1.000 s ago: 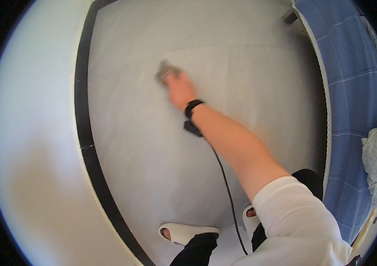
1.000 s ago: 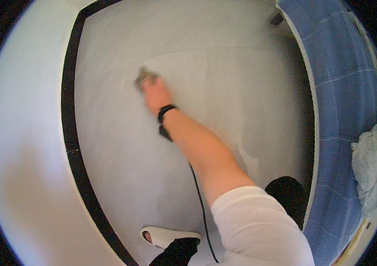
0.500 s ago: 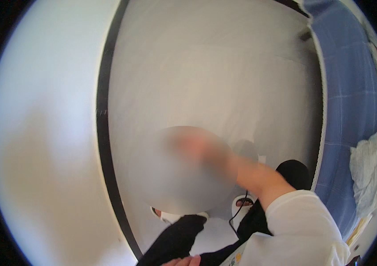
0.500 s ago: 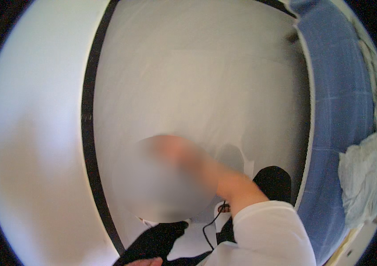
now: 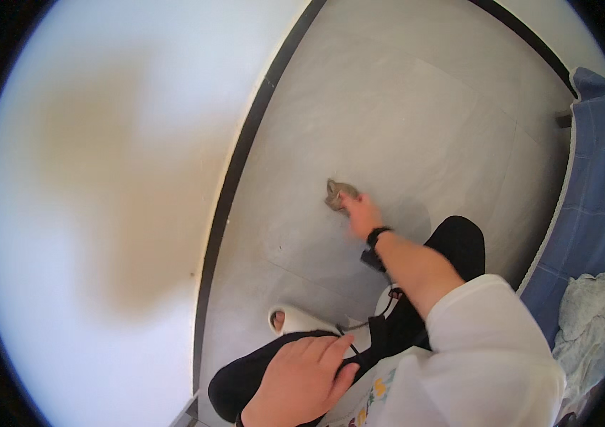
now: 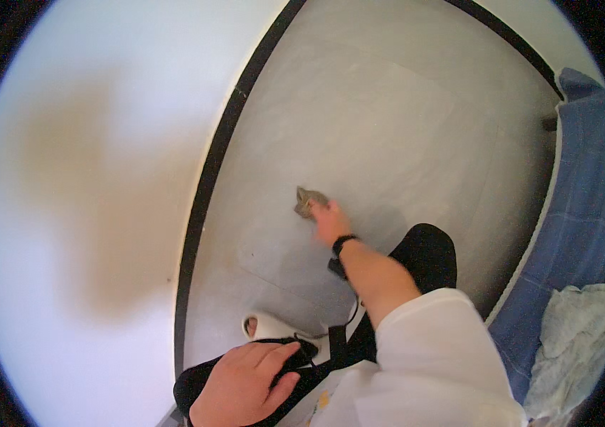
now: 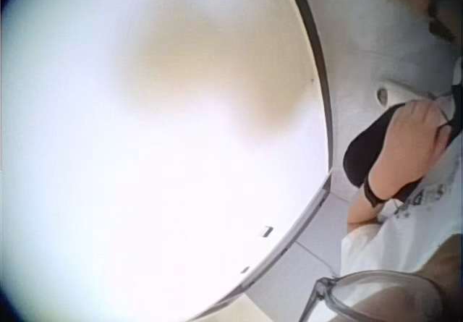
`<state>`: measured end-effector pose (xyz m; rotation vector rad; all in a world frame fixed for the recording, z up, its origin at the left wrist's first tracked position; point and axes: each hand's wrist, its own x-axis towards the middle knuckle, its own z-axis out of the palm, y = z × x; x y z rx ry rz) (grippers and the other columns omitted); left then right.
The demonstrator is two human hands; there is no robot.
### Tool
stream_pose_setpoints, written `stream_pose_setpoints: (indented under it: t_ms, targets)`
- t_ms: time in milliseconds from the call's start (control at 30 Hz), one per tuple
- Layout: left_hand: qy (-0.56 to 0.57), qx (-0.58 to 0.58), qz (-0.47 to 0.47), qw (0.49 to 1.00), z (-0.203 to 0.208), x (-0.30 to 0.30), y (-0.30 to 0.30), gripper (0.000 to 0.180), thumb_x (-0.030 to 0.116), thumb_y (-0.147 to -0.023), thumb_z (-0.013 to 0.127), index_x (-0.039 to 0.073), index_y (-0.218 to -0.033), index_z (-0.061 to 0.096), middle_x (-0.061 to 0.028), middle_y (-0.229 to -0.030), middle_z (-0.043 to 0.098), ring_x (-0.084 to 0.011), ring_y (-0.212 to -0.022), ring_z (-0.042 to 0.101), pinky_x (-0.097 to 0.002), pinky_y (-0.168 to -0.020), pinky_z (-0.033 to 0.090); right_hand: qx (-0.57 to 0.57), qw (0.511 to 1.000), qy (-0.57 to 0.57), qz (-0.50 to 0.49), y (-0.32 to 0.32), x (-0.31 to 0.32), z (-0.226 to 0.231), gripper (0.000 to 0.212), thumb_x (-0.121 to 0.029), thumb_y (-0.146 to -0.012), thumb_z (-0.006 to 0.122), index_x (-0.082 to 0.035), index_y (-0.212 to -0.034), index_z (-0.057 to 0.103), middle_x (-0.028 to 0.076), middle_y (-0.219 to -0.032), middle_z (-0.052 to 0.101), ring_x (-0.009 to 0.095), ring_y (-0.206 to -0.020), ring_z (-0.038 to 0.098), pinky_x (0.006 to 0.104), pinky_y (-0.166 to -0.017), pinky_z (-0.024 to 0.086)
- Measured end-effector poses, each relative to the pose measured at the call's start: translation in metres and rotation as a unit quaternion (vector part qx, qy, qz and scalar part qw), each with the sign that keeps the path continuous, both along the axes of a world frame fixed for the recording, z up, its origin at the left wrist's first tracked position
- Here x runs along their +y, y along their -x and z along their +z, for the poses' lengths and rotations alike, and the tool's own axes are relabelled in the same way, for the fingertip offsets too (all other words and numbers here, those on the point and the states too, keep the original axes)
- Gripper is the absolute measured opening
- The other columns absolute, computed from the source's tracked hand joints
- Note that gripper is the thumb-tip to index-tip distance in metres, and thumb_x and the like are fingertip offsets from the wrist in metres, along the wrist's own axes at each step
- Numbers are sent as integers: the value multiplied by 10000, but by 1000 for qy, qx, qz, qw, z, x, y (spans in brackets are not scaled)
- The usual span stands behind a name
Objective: The person wipes the floor by hand with a cloth, repeatedly rinsing and wringing the cloth in a basin of water and moving across the room near a bed and a suitcase.
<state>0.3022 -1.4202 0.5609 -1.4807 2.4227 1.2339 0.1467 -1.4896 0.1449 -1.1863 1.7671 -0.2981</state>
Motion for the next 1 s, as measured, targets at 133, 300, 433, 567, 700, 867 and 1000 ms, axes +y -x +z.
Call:
stream_pose_setpoints:
  t_ms: [133,300,433,567,700,867,1000]
  targets:
    - [28,37,-25,999,-49,12,-5,377,262,-883,707,47,-1190,658,-77,-940,662,-239,-878,655,-345,-782,527,83,974,87,-191,67,-56,-19,391,-69,-953,538,-158,-1331,586,205,-1316,529,369,-1162,574,425,-995,489]
    - [21,-24,-78,996,-56,17,-25,334,234,-869,682,62,-1154,679,-43,-903,621,-216,-876,636,-320,-752,499,217,944,164,-187,45,-92,-7,428,-1,-913,540,-148,-1311,599,195,-1239,544,384,-1100,580,430,-957,496]
    - [71,76,-28,994,-62,6,-37,382,247,-839,667,42,-1160,644,-80,-941,643,-238,-901,606,-377,-794,488,139,960,226,-85,-44,-73,-5,466,-12,-909,572,-201,-1332,612,212,-1165,566,391,-1043,585,423,-905,511]
    - [44,72,-108,991,-105,17,-55,319,208,-851,670,46,-1125,666,-39,-884,604,-204,-821,612,-329,-727,477,91,931,331,123,-70,-10,-28,614,63,-832,598,-227,-1373,600,156,-1143,621,371,-1022,598,437,-882,541]
    - [80,58,-167,981,-101,40,-79,274,181,-807,630,38,-1040,655,-23,-823,546,-189,-746,536,-307,-678,415,193,947,249,54,-7,-10,-10,555,51,-829,577,-187,-1328,621,178,-1147,638,392,-1055,603,452,-929,531]
    - [141,103,-44,984,-72,60,-100,210,193,-815,592,64,-969,654,-27,-784,534,-202,-767,525,-353,-683,423,292,915,180,-210,-4,8,-1,444,-8,-900,567,-151,-1319,602,222,-1166,548,408,-1022,606,454,-941,502]
    - [147,83,-68,983,-66,64,-105,162,191,-803,601,77,-905,654,-30,-769,536,-204,-765,530,-357,-681,423,311,926,174,-126,-80,28,-10,519,-25,-885,598,-171,-1382,570,202,-1092,569,392,-1007,592,445,-914,500]
